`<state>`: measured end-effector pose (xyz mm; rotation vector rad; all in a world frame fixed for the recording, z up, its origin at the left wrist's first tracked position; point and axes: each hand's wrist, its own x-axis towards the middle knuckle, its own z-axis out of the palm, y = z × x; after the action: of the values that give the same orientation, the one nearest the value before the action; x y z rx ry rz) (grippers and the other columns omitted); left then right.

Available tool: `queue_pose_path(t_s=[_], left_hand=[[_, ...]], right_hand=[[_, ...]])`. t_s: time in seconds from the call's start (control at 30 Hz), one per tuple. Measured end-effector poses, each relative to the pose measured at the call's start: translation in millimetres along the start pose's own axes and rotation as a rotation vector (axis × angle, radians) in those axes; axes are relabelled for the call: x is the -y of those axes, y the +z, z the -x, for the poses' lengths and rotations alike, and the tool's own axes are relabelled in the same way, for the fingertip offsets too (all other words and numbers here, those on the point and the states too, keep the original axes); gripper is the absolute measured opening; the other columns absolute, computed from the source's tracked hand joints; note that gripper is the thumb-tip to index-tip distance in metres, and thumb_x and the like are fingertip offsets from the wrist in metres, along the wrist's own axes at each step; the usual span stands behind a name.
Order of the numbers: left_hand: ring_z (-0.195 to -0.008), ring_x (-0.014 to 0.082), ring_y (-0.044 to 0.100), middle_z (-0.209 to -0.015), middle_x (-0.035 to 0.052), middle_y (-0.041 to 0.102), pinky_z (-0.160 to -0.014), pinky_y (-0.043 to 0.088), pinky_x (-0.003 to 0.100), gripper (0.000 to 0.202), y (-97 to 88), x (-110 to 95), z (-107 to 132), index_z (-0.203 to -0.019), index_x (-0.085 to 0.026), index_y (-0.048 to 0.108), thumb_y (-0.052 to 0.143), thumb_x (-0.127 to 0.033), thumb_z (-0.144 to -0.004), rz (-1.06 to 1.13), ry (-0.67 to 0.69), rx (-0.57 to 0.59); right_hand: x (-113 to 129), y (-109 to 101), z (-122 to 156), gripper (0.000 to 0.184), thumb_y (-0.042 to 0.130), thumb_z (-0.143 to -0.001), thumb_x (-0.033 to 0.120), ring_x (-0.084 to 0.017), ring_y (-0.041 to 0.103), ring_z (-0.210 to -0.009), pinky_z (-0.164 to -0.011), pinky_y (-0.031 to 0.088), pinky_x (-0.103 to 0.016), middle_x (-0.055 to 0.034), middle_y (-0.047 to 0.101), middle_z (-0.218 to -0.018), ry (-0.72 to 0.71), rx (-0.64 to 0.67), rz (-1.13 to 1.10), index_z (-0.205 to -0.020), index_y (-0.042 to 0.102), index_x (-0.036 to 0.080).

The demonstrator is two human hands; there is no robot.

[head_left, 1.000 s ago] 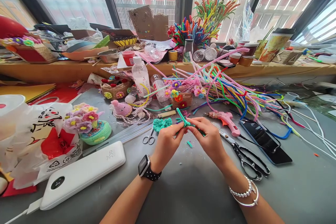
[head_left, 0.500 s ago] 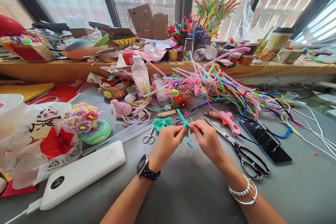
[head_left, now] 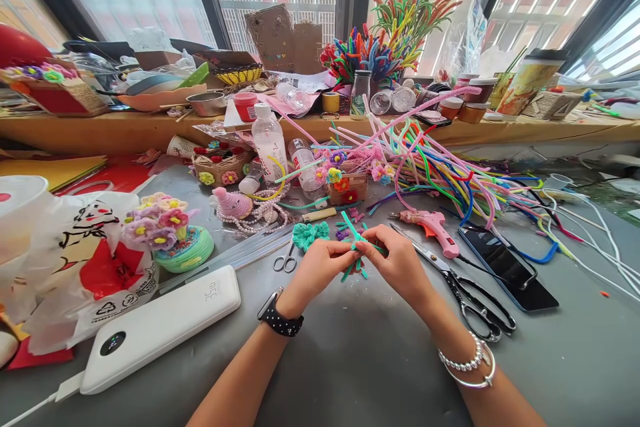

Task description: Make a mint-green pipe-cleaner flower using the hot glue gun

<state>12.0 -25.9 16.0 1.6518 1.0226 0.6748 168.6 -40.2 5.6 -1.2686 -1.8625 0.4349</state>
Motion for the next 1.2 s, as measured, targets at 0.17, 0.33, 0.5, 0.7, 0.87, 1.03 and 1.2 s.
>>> queue_pose_path(t_s=[0.17, 0.33, 0.5, 0.7, 0.87, 1.03, 1.2], left_hand=[[-0.058, 0.0109, 0.046, -0.059, 0.001, 0.054, -0.057, 0.037, 0.022, 0.035, 1.7, 3, -1, -0.063, -0.012, 0.061, 0.046, -0.04, -0.078, 0.064, -0.007, 0.043], [-0.059, 0.0121, 0.049, -0.057, -0.0001, 0.052, -0.06, 0.039, 0.023, 0.03, 5.5, 5, -2, -0.06, -0.013, 0.056, 0.05, -0.038, -0.076, 0.09, -0.051, 0.038], [-0.057, 0.0112, 0.05, -0.059, 0.0009, 0.056, -0.059, 0.041, 0.023, 0.024, 6.3, 2, -1, -0.064, -0.013, 0.055, 0.049, -0.033, -0.076, 0.129, -0.049, 0.077], [-0.055, 0.0105, 0.053, -0.057, 0.0007, 0.057, -0.061, 0.043, 0.023, 0.024, 2.3, -3, 0, -0.062, -0.013, 0.056, 0.048, -0.029, -0.078, 0.08, -0.1, 0.14], [-0.059, 0.0113, 0.055, -0.059, 0.0014, 0.059, -0.061, 0.043, 0.021, 0.023, -7.8, -8, 5, -0.064, -0.014, 0.059, 0.05, -0.029, -0.078, 0.004, 0.0, 0.237], [-0.061, 0.0118, 0.056, -0.061, 0.0019, 0.06, -0.062, 0.043, 0.021, 0.024, -8.6, -11, 6, -0.067, -0.014, 0.062, 0.05, -0.031, -0.078, 0.015, 0.061, 0.223], [-0.06, 0.0113, 0.055, -0.061, 0.0014, 0.059, -0.059, 0.043, 0.02, 0.024, -6.8, -8, 3, -0.066, -0.013, 0.062, 0.05, -0.031, -0.078, 0.004, 0.039, 0.144]], right_hand=[[0, 2, 1, 0.02, 0.041, -0.087, 0.028, -0.013, 0.049, -0.061, -0.057, 0.037, -0.024, -0.001, 0.053, -0.066, -0.057, 0.013, 0.117, -0.071, 0.05, 0.019], [2, 4, 3, 0.016, 0.042, -0.086, 0.024, -0.012, 0.048, -0.061, -0.057, 0.037, -0.022, -0.0006, 0.052, -0.068, -0.067, 0.005, 0.085, -0.073, 0.05, 0.019], [3, 0, 3, 0.019, 0.042, -0.087, 0.027, -0.012, 0.049, -0.063, -0.06, 0.037, -0.023, -0.0006, 0.053, -0.069, -0.049, 0.073, 0.084, -0.073, 0.051, 0.019], [3, -4, 0, 0.023, 0.04, -0.087, 0.027, -0.012, 0.048, -0.061, -0.059, 0.036, -0.024, -0.0001, 0.053, -0.065, -0.029, 0.125, 0.062, -0.067, 0.049, 0.018], [4, -11, -2, 0.026, 0.042, -0.086, 0.03, -0.01, 0.044, -0.056, -0.053, 0.034, -0.021, 0.0024, 0.05, -0.059, 0.028, 0.237, -0.173, -0.064, 0.049, 0.018], [1, -13, -2, 0.028, 0.041, -0.085, 0.036, -0.009, 0.039, -0.051, -0.046, 0.031, -0.02, 0.0037, 0.044, -0.056, 0.105, 0.281, -0.34, -0.066, 0.049, 0.018], [0, -13, -3, 0.026, 0.043, -0.085, 0.034, -0.01, 0.043, -0.054, -0.049, 0.031, -0.021, 0.0018, 0.049, -0.058, 0.062, 0.148, -0.188, -0.067, 0.052, 0.018]])
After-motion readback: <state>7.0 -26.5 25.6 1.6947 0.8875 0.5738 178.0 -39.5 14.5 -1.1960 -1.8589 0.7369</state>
